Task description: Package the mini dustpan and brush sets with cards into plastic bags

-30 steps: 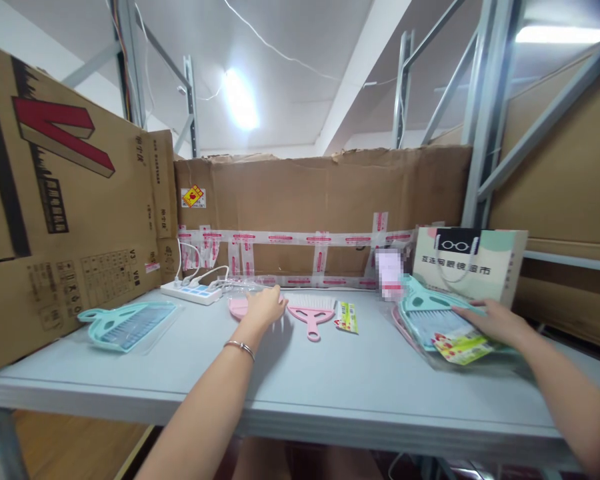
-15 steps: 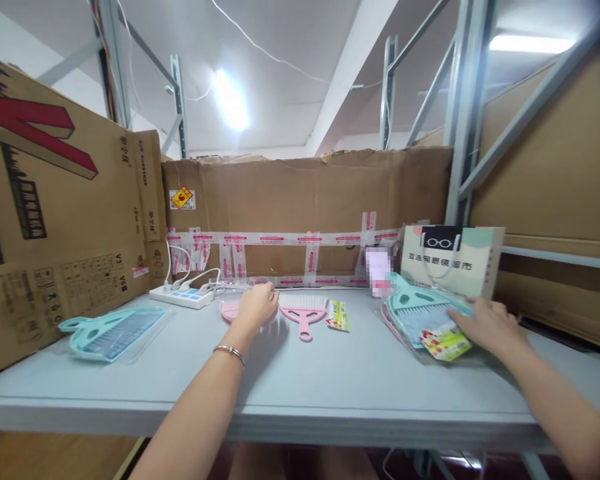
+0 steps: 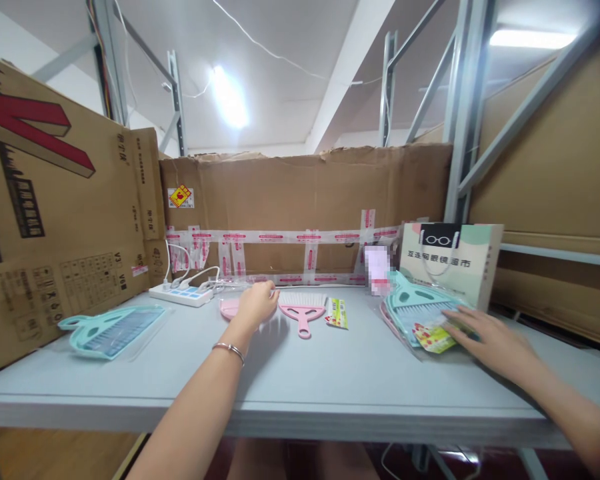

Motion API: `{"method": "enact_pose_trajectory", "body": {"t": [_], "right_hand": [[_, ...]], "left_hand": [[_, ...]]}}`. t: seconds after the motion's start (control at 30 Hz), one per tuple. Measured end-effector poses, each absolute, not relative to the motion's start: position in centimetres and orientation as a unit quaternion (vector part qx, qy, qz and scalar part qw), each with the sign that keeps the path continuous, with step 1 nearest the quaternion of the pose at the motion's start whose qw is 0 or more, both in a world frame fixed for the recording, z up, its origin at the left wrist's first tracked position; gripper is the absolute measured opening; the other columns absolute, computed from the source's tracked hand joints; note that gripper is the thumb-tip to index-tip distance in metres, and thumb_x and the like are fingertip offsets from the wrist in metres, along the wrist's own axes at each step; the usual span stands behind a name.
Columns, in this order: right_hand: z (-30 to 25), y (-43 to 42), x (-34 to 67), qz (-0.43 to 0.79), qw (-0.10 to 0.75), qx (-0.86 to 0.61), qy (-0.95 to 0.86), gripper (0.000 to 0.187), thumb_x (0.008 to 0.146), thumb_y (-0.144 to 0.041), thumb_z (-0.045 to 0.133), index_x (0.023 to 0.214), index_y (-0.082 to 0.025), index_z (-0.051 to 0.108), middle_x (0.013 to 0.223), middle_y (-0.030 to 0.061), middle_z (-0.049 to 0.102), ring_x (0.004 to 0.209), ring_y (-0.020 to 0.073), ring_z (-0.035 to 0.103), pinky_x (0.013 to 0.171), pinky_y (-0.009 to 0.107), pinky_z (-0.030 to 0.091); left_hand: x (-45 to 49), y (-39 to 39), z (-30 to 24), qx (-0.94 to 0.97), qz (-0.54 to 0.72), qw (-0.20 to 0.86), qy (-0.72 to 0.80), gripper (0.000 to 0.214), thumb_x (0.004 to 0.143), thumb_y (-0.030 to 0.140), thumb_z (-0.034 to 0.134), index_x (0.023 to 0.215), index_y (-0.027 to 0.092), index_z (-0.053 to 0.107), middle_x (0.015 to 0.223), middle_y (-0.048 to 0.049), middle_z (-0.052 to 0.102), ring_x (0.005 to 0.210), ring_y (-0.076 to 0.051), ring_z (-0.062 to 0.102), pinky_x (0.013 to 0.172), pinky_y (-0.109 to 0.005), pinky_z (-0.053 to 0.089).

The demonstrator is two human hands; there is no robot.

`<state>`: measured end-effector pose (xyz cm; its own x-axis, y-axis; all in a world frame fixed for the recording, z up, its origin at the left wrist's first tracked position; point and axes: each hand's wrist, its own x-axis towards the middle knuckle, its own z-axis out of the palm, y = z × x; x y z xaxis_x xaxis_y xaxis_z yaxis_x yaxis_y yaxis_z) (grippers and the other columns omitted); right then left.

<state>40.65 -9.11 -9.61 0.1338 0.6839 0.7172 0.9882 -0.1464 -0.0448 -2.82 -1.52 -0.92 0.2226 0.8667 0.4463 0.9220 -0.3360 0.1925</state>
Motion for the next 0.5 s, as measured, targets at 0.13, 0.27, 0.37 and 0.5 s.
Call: {"method": "enact_pose_trajectory", "body": {"t": [0.13,0.27,0.37,0.5], "right_hand": [[-7.0,-10.1,39.3,-0.292,0.259,-0.769,-0.507,0.046,0.079,-0.056,0.039,0.09,-0.018,0.063,0.096,0.0224,0.065,0.087,0.0338,0.062,0.067,0.042,0.047],[-5.5,-11.4,39.1,-0.15,0.257,-0.833,-0.467,0.043,0.076,-0.06,0.04,0.063,-0.025,0.06,0.072,0.0144,0.068,0.066,0.0313,0.064,0.058,0.04,0.047],[-6.4,-11.8,39.3,-0.093,0.309,-0.792,-0.518,0.047,0.074,-0.056,0.04,0.088,-0.022,0.068,0.098,0.0132,0.069,0.088,0.0322,0.065,0.072,0.04,0.051],[-8.4,-12.1,40.6,-0.039,0.295,-0.704,-0.645,0.065,0.074,-0.05,0.037,0.124,-0.013,0.054,0.133,0.0113,0.049,0.122,0.0265,0.047,0.102,0.035,0.038]], "left_hand": [[-2.7,-1.6,-0.9,-0.781,-0.247,0.052,-0.571,0.029,0.085,0.032,0.038,0.094,0.019,0.063,0.1,-0.0107,0.067,0.089,-0.023,0.061,0.07,-0.029,0.042],[-2.7,-1.6,-0.8,-0.78,-0.249,0.048,-0.572,0.029,0.085,0.033,0.038,0.094,0.019,0.063,0.1,-0.01,0.067,0.089,-0.022,0.061,0.07,-0.028,0.042],[-2.7,-1.4,-0.9,-0.782,-0.252,0.05,-0.568,0.03,0.085,0.034,0.038,0.094,0.019,0.063,0.099,-0.0094,0.068,0.089,-0.022,0.061,0.069,-0.028,0.041],[-2.8,-1.2,-1.0,-0.786,-0.247,0.053,-0.564,0.03,0.085,0.034,0.038,0.093,0.019,0.063,0.097,-0.0093,0.068,0.087,-0.023,0.062,0.068,-0.029,0.042]]}}
